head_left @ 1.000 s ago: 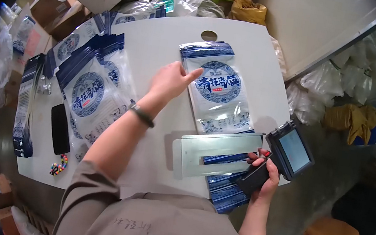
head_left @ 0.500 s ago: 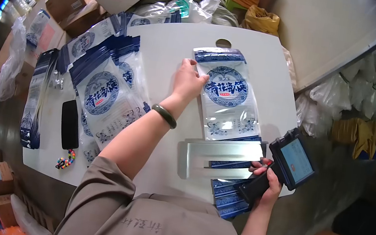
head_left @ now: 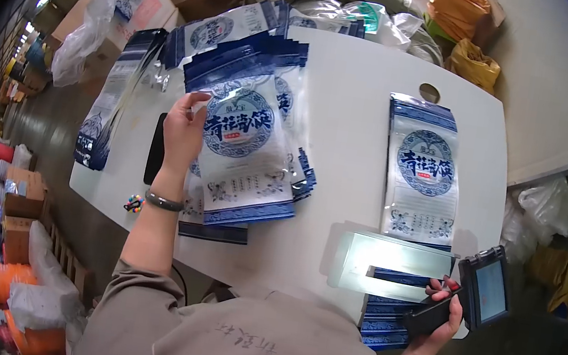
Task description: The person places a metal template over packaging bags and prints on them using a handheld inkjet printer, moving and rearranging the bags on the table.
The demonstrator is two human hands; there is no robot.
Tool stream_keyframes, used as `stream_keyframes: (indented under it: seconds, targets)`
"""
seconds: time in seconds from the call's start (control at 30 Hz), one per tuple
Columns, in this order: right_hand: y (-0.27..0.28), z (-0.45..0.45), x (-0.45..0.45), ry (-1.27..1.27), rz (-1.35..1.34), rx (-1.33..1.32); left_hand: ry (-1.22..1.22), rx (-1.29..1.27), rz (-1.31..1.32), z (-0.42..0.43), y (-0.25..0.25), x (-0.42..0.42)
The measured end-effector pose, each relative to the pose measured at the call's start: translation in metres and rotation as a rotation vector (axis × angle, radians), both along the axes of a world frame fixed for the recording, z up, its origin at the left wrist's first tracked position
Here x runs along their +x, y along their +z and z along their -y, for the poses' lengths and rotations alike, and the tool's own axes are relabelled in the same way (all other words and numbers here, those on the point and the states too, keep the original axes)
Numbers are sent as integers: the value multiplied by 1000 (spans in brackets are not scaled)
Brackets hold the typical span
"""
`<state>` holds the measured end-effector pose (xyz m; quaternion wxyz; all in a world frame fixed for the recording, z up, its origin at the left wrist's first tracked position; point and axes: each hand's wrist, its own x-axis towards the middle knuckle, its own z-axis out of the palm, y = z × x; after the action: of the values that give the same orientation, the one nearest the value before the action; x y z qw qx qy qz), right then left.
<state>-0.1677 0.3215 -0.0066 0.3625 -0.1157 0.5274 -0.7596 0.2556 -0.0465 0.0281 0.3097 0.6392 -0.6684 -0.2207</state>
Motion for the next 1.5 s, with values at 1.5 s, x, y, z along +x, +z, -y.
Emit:
stream_keyframes:
  seconds: [1.5]
  targets:
    - [0, -3, 1, -139, 43, -19, -877, 752, -541, -99, 0, -213]
